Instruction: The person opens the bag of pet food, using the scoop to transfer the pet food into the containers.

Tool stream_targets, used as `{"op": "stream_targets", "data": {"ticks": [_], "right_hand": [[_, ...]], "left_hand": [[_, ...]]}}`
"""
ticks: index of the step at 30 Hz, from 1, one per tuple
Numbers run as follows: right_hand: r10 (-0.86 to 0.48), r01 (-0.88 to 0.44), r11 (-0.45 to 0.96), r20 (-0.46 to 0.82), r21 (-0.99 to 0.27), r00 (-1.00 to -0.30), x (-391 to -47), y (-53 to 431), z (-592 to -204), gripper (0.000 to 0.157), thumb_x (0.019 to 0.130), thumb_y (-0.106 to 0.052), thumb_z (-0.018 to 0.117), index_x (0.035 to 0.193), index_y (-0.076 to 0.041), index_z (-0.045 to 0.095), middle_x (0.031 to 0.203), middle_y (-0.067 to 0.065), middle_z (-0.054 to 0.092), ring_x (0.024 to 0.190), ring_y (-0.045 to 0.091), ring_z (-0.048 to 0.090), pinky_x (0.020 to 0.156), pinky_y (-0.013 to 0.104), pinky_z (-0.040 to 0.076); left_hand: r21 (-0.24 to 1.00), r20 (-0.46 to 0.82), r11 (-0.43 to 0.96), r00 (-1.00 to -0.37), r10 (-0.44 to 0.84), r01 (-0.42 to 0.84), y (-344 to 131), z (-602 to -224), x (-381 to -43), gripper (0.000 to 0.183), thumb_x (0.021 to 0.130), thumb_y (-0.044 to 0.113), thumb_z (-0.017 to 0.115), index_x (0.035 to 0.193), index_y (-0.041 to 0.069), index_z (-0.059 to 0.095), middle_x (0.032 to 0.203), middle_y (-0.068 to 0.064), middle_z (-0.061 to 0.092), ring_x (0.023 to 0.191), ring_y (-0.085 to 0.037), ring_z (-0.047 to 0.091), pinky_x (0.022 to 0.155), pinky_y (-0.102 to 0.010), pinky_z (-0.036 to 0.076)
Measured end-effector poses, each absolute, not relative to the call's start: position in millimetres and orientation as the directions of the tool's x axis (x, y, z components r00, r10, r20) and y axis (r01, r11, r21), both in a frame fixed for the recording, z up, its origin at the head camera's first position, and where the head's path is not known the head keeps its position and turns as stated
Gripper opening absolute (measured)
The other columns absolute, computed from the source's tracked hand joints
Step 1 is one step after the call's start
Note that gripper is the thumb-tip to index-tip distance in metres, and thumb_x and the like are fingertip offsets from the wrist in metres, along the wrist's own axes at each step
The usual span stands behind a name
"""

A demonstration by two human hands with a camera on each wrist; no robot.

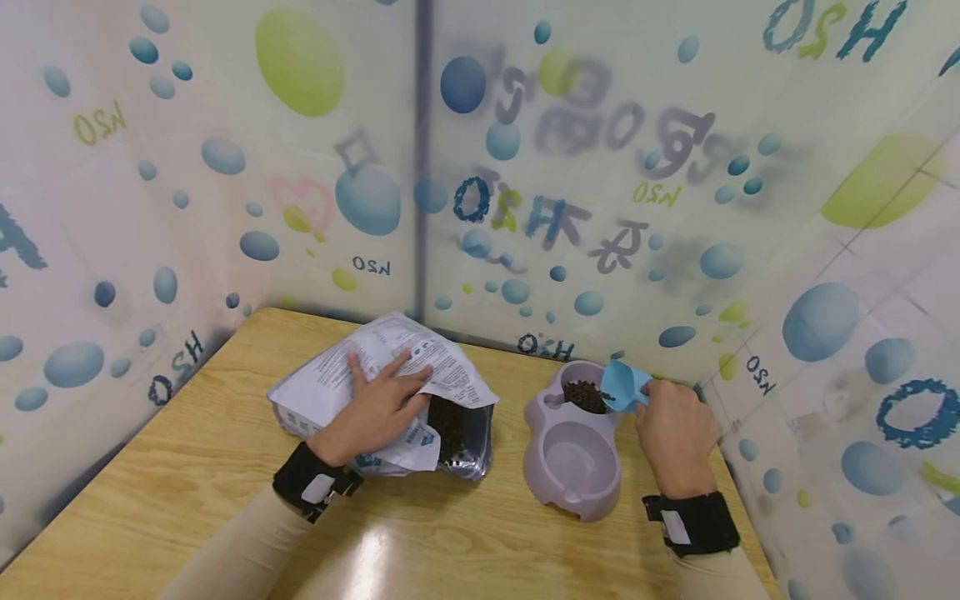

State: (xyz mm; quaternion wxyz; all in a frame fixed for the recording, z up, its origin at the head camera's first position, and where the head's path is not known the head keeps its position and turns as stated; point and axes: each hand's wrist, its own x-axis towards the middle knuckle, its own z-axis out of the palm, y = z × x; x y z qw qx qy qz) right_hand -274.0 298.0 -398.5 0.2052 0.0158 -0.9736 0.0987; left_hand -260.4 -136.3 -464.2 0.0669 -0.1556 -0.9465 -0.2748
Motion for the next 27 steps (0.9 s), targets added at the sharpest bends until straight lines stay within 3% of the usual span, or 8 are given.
{"op": "stream_targets", "data": {"ticks": [13, 20, 25, 27], "right_hand": [[0.023, -0.055, 0.978, 0.371, -0.199, -0.928, -274, 295, -398, 0.028, 0.099, -0.01, 0.085, 0.124, 0.001, 0.085, 0.107, 0.036, 0.083, 0.074, 0.055, 0.075, 0.047, 0.059, 0.05], [0.011, -0.074, 0.977, 0.393, -0.2, -0.92, -270, 294, -404, 0.029, 0.099, -0.011, 0.085, 0.125, 0.002, 0.084, 0.11, 0.032, 0.085, 0.07, 0.039, 0.073, 0.047, 0.044, 0.046], [0.003, -0.113, 0.965, 0.445, -0.235, -0.896, -266, 291, -411, 0.028, 0.097, -0.01, 0.086, 0.124, 0.0, 0.086, 0.113, 0.029, 0.086, 0.071, 0.042, 0.077, 0.046, 0.04, 0.045], [0.006, -0.116, 0.961, 0.436, -0.252, -0.9, -264, 289, -413, 0.031, 0.099, -0.012, 0.086, 0.127, 0.0, 0.086, 0.112, 0.029, 0.086, 0.067, 0.037, 0.074, 0.045, 0.038, 0.044]], "left_hand": [[0.495, 0.214, 0.802, -0.942, 0.26, 0.334, -137, -465, -261, 0.055, 0.119, 0.044, 0.047, 0.157, 0.013, 0.074, 0.177, -0.007, 0.059, 0.183, -0.04, 0.024, 0.127, -0.088, -0.033], [0.492, 0.213, 0.806, -0.943, 0.257, 0.33, -136, -465, -261, 0.055, 0.119, 0.043, 0.048, 0.156, 0.013, 0.074, 0.177, -0.007, 0.059, 0.183, -0.039, 0.024, 0.128, -0.088, -0.033], [0.49, 0.214, 0.807, -0.943, 0.255, 0.329, -136, -464, -260, 0.054, 0.119, 0.042, 0.048, 0.156, 0.013, 0.074, 0.177, -0.007, 0.06, 0.182, -0.04, 0.026, 0.128, -0.089, -0.033], [0.49, 0.218, 0.807, -0.943, 0.253, 0.33, -136, -464, -260, 0.053, 0.119, 0.042, 0.048, 0.156, 0.013, 0.074, 0.176, -0.007, 0.06, 0.182, -0.041, 0.027, 0.128, -0.09, -0.032]]}}
